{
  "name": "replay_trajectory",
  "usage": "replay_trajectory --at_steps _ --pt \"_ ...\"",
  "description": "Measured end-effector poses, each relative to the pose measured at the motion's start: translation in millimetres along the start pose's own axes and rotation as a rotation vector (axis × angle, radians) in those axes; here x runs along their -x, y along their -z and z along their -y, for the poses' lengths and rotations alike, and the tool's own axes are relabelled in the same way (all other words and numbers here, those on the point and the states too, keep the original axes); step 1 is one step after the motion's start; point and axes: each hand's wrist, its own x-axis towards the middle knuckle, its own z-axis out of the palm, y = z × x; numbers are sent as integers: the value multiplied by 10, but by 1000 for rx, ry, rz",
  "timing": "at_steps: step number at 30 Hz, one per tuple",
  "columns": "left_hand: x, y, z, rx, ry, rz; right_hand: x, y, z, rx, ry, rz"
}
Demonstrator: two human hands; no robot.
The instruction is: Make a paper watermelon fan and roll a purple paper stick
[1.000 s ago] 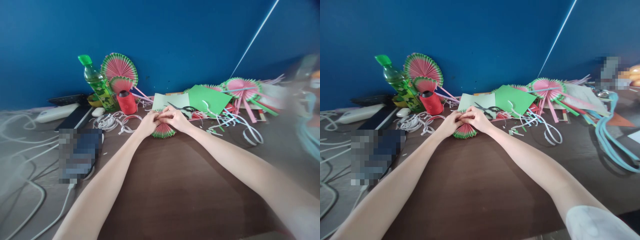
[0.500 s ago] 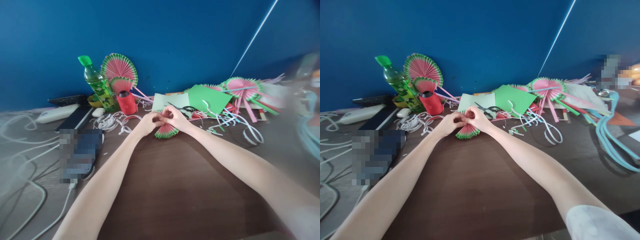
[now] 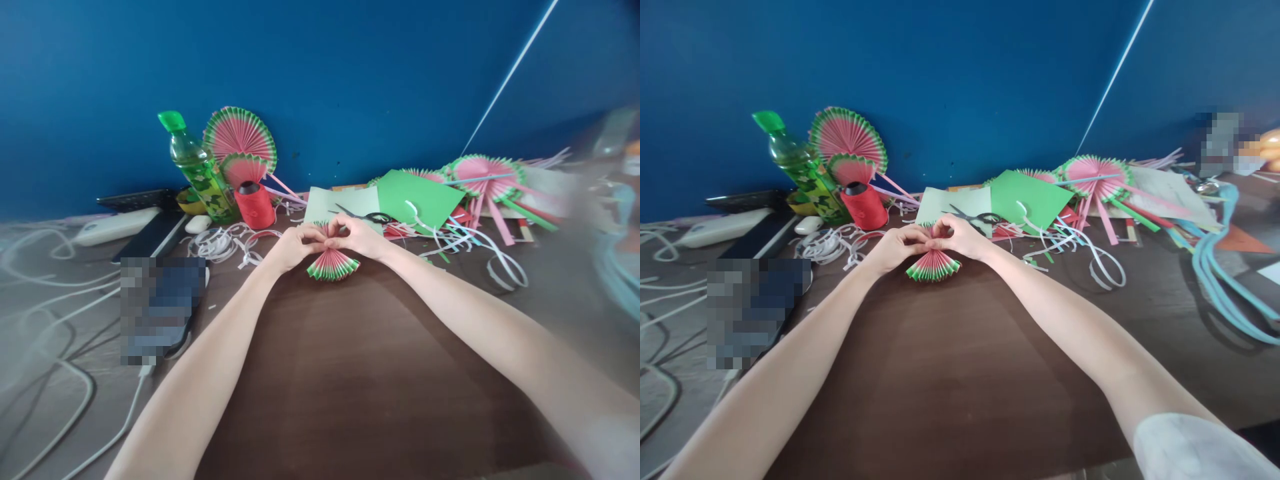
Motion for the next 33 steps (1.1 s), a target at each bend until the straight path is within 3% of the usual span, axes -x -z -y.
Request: replay_trajectory --at_steps 6,10,14,33 --pt "-1 -6 -48 -90 46 -34 10 -2 17 24 5 -16" --pt "5 -8 -85 -102 97 -74 67 -26 18 -52 53 -171" --pt "12 -17 -121 -77 141 -68 125 -50 56 107 138 -274" --pt "-9 -30 -155 -227 179 -55 97 -126 18 324 291 -222"
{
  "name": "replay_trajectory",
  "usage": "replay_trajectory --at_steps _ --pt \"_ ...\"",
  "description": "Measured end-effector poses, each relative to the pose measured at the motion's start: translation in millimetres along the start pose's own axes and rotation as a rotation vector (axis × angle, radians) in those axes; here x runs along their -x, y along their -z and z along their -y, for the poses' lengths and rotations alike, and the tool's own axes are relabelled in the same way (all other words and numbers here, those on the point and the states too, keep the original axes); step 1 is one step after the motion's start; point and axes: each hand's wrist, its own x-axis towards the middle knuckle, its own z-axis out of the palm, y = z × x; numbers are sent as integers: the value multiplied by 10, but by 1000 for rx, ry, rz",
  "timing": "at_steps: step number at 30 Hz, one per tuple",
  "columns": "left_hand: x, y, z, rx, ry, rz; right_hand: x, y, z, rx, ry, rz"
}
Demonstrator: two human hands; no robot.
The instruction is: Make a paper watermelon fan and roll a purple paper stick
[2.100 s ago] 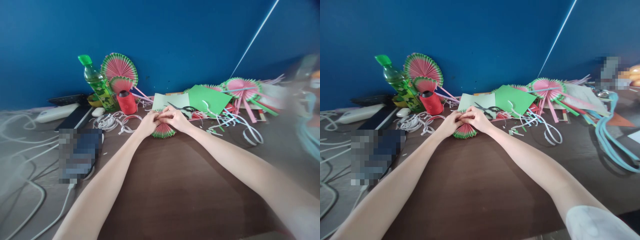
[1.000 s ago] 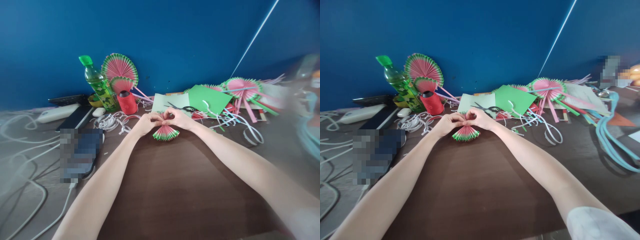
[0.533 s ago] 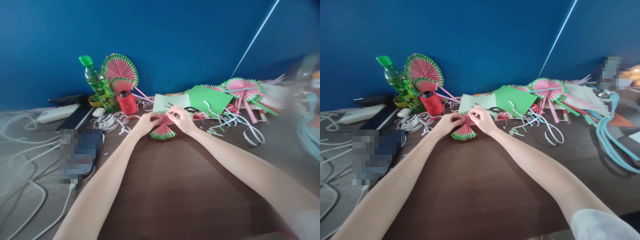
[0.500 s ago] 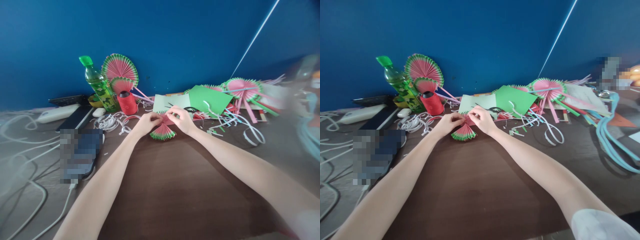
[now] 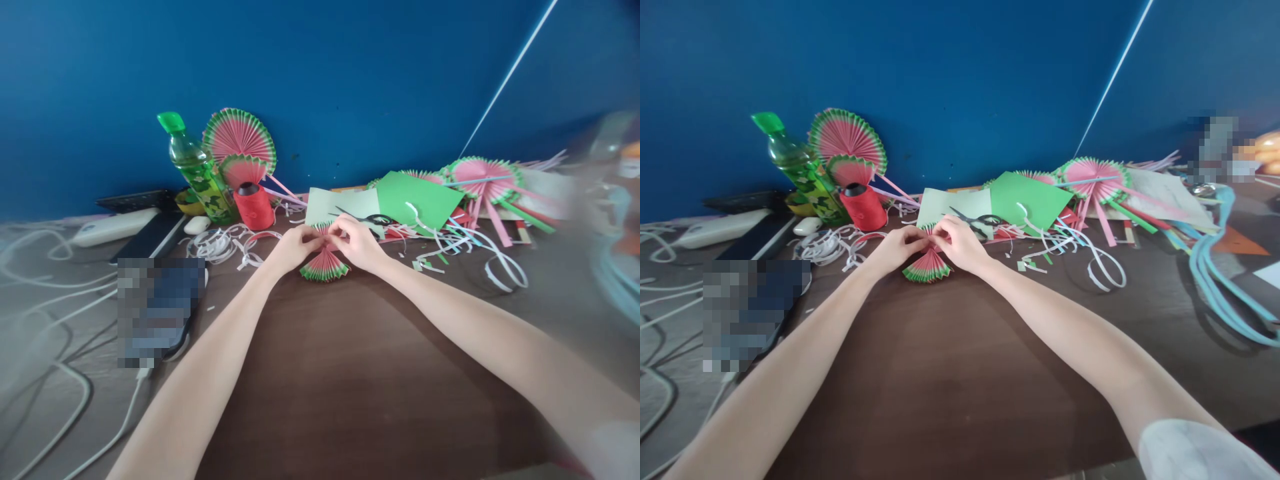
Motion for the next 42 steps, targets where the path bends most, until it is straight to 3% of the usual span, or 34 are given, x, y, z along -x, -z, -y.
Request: replay_trajectory --at_steps 29,42 --pt "-20 -37 68 -85 -33 -37 -21 1 16 -62 -135 28" --pt "-20 -7 48 -25 -56 13 -27 46 15 -134 -221 31"
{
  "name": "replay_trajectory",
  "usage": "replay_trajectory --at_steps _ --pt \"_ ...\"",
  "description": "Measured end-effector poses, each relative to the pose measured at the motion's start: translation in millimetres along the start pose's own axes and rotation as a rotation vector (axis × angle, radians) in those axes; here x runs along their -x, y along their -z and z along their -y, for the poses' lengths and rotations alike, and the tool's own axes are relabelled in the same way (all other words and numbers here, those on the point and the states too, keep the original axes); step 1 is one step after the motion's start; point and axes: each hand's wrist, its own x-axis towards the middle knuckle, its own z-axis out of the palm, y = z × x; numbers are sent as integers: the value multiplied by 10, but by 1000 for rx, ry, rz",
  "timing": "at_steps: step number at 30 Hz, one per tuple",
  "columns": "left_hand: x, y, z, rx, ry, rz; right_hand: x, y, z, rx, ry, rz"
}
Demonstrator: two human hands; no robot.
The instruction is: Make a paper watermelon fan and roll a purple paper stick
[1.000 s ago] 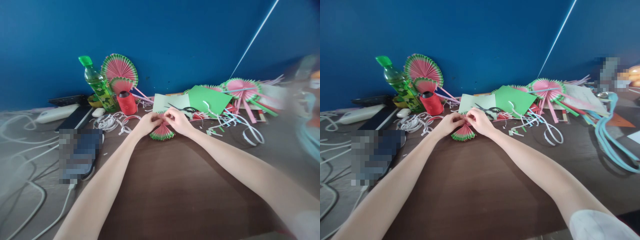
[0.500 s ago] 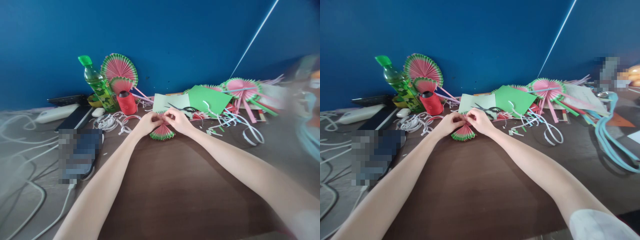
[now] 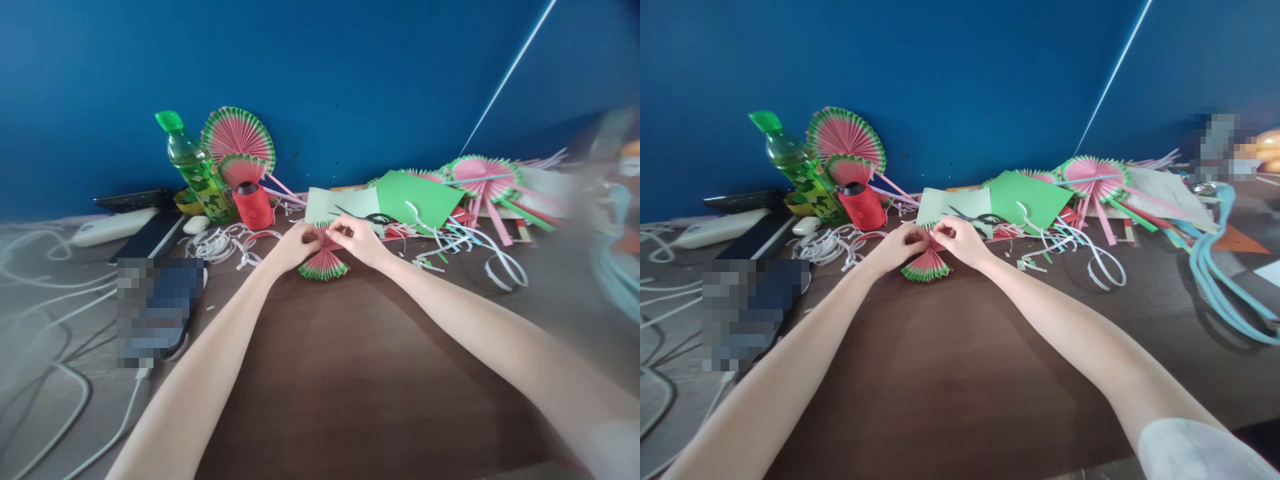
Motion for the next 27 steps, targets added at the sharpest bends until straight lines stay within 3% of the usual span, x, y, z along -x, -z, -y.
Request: replay_trajectory --at_steps 8,20,27 --pt "7 9 14 11 -11 25 -69 -10 -38 9 -117 17" --pt "-15 9 36 -45 1 12 -78 -32 -98 -336 -249 96" --pt "-17 19 34 -47 7 16 -85 4 -61 -181 -219 91"
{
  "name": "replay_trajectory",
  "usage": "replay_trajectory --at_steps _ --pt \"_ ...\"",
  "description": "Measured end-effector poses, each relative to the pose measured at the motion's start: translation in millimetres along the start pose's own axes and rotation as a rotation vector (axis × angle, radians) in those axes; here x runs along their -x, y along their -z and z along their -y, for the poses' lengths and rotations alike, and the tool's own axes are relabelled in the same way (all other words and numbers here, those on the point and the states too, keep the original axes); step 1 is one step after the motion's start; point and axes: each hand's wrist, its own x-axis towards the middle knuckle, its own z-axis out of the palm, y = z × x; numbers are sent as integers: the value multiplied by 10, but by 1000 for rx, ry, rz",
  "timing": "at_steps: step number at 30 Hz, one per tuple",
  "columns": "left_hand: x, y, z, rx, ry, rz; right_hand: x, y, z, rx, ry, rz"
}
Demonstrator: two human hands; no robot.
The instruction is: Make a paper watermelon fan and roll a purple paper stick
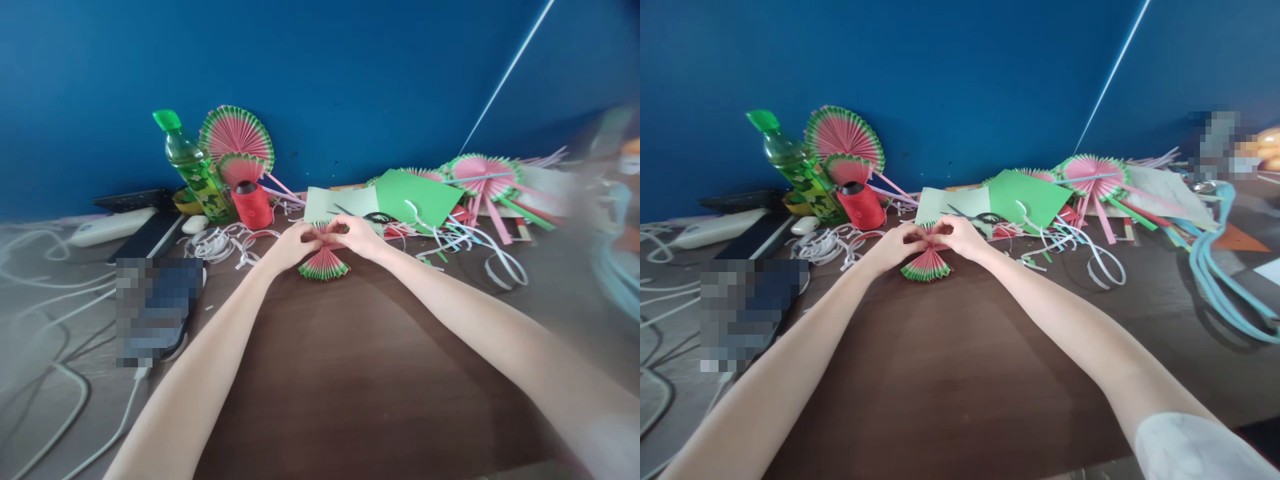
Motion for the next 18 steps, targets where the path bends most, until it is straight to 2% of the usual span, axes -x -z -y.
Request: replay_trajectory --at_steps 8,12,18 --pt "-8 -3 20 39 -7 2 -7 7 -17 103 44 -9" --pt "-19 -6 22 57 -2 1 -18 -7 -68 58 71 -11" --pt "-2 -10 -13 44 24 -16 -3 -34 -45 -19 32 -7"
